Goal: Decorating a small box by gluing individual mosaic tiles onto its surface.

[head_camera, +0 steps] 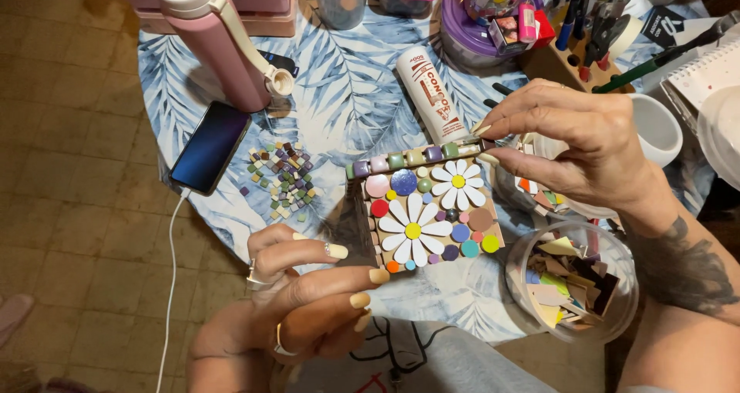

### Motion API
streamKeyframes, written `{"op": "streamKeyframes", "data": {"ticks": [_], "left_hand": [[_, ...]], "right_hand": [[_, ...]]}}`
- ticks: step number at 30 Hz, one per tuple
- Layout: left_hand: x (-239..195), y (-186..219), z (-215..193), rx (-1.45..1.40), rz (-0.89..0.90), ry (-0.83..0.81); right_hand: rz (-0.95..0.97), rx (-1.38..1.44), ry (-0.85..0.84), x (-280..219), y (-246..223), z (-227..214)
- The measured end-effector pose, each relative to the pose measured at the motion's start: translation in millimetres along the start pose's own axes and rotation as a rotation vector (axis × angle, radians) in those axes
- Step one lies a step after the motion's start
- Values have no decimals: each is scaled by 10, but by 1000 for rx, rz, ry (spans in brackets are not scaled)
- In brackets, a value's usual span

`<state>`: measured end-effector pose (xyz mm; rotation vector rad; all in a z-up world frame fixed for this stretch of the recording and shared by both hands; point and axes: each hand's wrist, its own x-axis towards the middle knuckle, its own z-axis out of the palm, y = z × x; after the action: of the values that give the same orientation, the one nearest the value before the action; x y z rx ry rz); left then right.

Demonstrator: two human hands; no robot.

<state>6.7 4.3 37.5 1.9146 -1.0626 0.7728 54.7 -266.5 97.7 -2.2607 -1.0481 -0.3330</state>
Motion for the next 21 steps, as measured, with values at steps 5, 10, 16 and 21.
{"op": "streamKeyframes", "data": {"ticks": [5, 10, 16, 21], "left_hand": [[293, -46, -122, -15, 156, -117], [714, -44, -63, 74, 158, -158], [961, -111, 11, -96, 123, -399], [1027, -20, 81, 11, 127, -469]], "right_hand": [[-6, 30, -4, 0, -19, -14], [-25, 70, -25, -53, 5, -69], [26, 143, -24, -153, 81, -112], [53, 163, 71, -352, 185, 43]]}}
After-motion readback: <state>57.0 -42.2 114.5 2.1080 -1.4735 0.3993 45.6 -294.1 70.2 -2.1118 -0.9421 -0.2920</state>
